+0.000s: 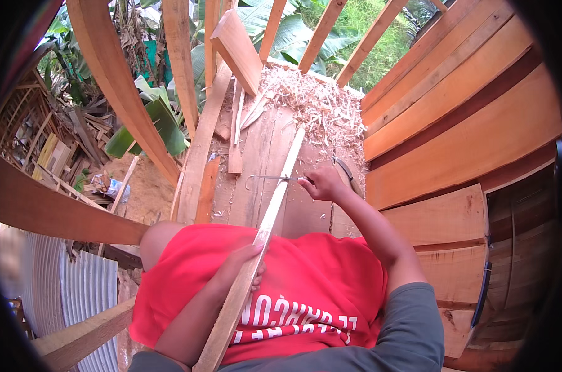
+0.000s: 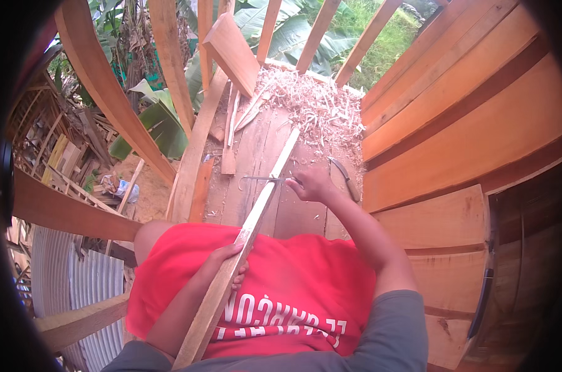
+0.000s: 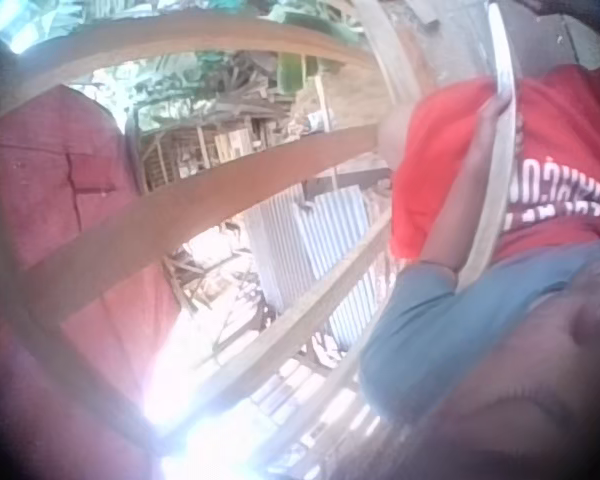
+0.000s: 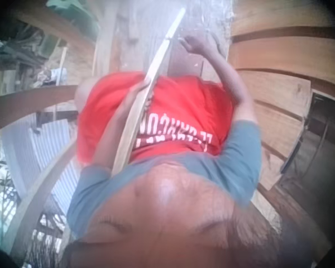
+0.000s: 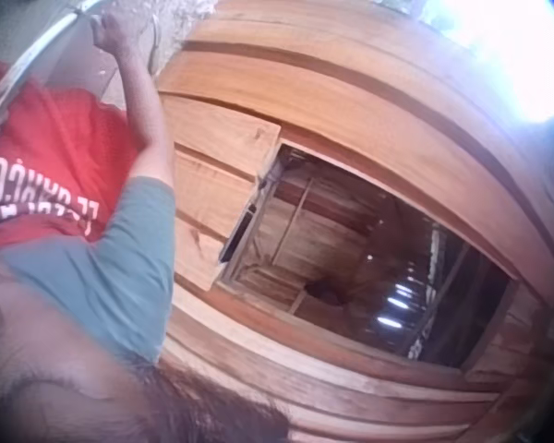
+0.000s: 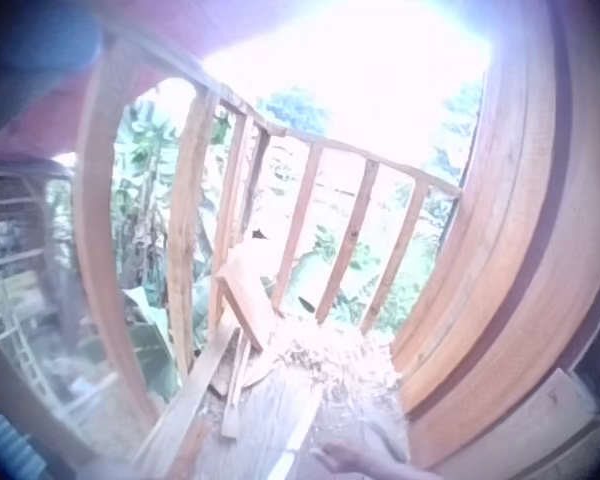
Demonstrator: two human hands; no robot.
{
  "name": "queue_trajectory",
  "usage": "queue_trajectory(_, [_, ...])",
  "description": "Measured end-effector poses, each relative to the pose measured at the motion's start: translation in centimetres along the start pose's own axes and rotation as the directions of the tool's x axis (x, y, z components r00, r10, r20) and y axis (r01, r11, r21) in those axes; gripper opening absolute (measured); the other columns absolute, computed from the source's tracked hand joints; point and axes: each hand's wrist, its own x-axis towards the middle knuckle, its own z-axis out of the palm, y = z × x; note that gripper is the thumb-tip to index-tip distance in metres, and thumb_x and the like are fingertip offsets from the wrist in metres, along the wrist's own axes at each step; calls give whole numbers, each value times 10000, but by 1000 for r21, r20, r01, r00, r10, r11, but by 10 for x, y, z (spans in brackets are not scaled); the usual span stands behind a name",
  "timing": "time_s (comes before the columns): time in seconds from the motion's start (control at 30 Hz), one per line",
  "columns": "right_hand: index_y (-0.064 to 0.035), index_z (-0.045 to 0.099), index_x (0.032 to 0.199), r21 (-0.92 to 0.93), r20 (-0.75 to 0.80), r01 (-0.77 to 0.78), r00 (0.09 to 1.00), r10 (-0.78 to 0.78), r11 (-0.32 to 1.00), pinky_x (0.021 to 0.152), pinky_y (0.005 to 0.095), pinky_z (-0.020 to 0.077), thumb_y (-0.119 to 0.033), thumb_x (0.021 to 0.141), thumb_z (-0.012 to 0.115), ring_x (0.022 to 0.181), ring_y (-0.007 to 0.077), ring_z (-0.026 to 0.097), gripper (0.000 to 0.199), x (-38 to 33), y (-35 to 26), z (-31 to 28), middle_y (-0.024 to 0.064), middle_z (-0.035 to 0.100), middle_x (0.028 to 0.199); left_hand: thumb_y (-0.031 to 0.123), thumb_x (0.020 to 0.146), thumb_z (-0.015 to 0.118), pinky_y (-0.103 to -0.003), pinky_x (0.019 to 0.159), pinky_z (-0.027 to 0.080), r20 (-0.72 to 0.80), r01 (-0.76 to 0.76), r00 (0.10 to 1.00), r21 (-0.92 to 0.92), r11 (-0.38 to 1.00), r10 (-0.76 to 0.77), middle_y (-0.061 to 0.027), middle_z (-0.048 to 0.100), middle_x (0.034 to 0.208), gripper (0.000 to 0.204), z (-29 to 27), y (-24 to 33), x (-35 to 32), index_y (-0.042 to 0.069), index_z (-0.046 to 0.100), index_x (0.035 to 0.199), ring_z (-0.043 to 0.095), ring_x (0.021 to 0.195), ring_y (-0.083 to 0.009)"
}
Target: The person sits on a wooden platform and uses a knife to shave thin strips from a long piece of wood. They hold the wood between their legs and repeatedly scrape the blade along its length to remove shavings.
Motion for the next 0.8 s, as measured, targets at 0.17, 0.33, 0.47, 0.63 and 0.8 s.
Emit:
queue_trajectory(0.17, [-76,630,698,29,134,206,969,-208,978,543,497,474,-457,972,533,582,379,628,479,12,-78,-29,164,599,596,482,966,537,-263,482,426,-30,-33,999,38,999,34,-42,498,757,551,-5,1,-4,80,420,1324,483,525,-128])
queue_trajectory(0.33, [-85,631,724,-3,20,31,999,-31,1000,549,502,478,-434,975,531,583,384,629,442,10,5,-6,165,610,608,465,971,553,-255,471,419,-13,5,1000,-6,1000,-5,-25,497,718,403,-1,1,0,120,466,1158,478,513,-118])
queue_trajectory(0.47, [-101,623,724,1,57,152,987,-151,988,535,507,473,-437,975,532,583,383,633,429,8,-63,-19,166,603,592,459,973,561,-256,467,421,-46,-34,998,11,999,35,-20,504,704,344,-1,4,-6,134,489,1056,482,516,-115])
queue_trajectory(0.63, [-94,622,718,5,-75,-26,997,26,1000,536,497,467,-439,973,548,563,384,619,436,4,4,9,161,583,576,477,964,558,-255,481,424,-11,18,1000,29,999,-18,-30,501,724,432,-1,1,4,112,469,1177,483,523,-114])
queue_trajectory(0.8, [-80,604,692,-2,-2,142,990,-142,990,530,500,457,-446,976,545,561,384,617,467,16,-54,-12,157,572,569,482,960,556,-254,481,421,-45,-33,998,37,999,35,-33,496,733,483,-4,4,-4,102,457,1243,477,517,-113])
